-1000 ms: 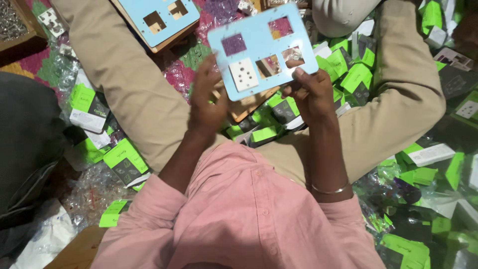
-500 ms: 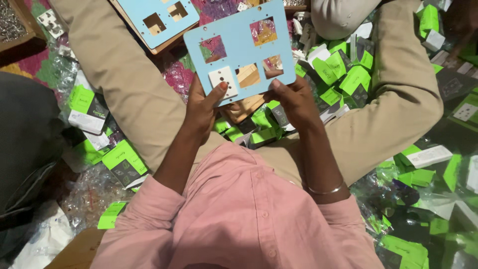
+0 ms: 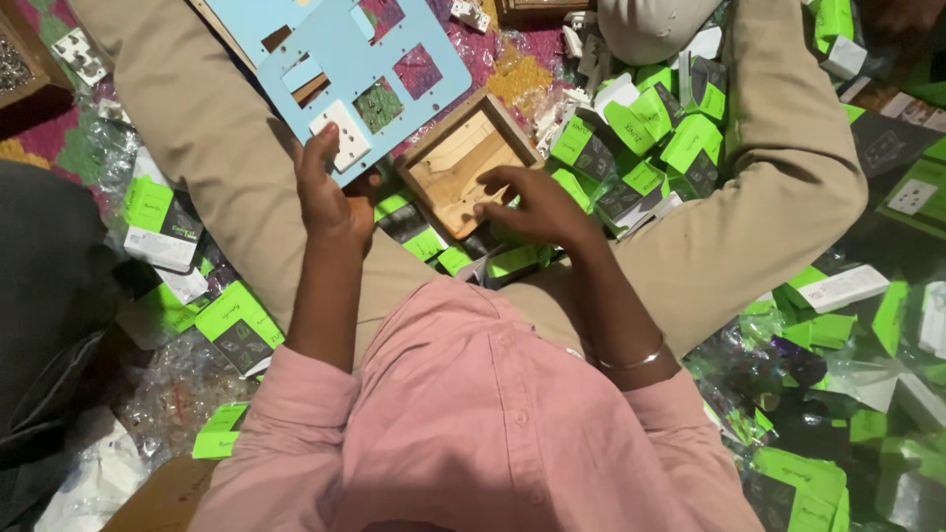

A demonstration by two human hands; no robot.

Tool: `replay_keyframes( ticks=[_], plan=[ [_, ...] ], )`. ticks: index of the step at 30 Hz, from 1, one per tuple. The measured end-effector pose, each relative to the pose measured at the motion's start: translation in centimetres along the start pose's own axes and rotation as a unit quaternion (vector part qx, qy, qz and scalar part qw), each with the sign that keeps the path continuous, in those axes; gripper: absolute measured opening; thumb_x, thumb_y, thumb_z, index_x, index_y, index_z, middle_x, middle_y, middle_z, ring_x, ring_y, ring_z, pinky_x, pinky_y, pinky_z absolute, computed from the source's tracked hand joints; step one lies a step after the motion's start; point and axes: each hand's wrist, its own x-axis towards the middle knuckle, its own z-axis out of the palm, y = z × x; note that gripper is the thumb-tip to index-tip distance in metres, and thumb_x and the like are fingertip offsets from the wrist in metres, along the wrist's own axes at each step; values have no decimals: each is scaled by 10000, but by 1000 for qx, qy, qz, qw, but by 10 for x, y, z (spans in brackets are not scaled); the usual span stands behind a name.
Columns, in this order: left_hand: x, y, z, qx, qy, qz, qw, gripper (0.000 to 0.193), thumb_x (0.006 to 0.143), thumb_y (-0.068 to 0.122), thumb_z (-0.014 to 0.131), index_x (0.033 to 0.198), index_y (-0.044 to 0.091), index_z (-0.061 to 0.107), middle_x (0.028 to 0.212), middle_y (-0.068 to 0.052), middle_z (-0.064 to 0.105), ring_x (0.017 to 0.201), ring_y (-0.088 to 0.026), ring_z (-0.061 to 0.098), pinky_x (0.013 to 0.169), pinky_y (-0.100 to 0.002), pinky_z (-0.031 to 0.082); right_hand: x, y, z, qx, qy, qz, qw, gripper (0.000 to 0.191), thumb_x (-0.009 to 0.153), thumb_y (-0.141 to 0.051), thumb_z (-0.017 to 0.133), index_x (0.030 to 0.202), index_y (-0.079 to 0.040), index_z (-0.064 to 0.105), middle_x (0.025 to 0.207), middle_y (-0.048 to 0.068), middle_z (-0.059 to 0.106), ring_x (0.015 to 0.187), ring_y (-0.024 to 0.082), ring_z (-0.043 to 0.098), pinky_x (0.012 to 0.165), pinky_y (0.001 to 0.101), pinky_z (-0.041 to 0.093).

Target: The person assembles electrical components by inserting white plastic switches and sockets into a blue plastic frame. They pick up components from a wooden box, align them with the frame, and press them into place. The person handles multiple frames and components during the process.

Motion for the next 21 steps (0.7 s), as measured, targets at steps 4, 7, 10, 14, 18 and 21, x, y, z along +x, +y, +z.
replay_keyframes(
  ticks=[4,7,10,14,18,21],
  plan=[
    [-2,1,5,13,5,6,1000,492,908,296,699,1339,142,518,1091,-34,649,856,-174,664,521,-312,465,-1,-4,9,-24,-53,11,998,453,899,-333,745,1238,-41,673,1157,135,740,987,254,741,838,378,578],
    [-3,-1,7,28,-8,-1,1000,486,914,305,701,1331,126,527,1059,-40,650,842,-175,659,520,-310,464,0,-5,11,-43,-64,20,997,454,902,-339,736,1247,-51,668,1159,138,733,986,257,741,833,383,574],
    [-4,-3,7,52,-7,10,999,470,914,295,708,1314,121,534,1036,-52,659,834,-176,652,534,-323,478,1,-3,10,-29,-60,20,998,461,901,-343,725,1257,-58,661,1169,131,734,986,249,749,832,373,583],
    [-4,-3,6,43,19,13,999,440,891,304,692,1278,138,562,1062,-22,681,858,-157,676,562,-311,492,3,1,14,-39,-61,34,997,476,898,-374,717,1255,-65,657,1161,131,724,990,251,750,829,379,583],
    [-4,-4,5,28,19,-13,999,412,905,311,710,1249,131,573,1049,-24,666,866,-164,673,592,-315,502,5,6,24,-142,-100,8,985,561,866,-431,753,1270,-57,644,1101,150,718,1020,335,682,855,445,544],
    [-2,-7,6,36,6,6,999,403,923,317,705,1251,121,578,1043,-32,666,869,-169,675,589,-323,512,2,5,30,-186,-97,-31,977,526,801,-426,774,1201,-96,681,1123,128,717,1051,373,641,849,470,522]
  ],
)
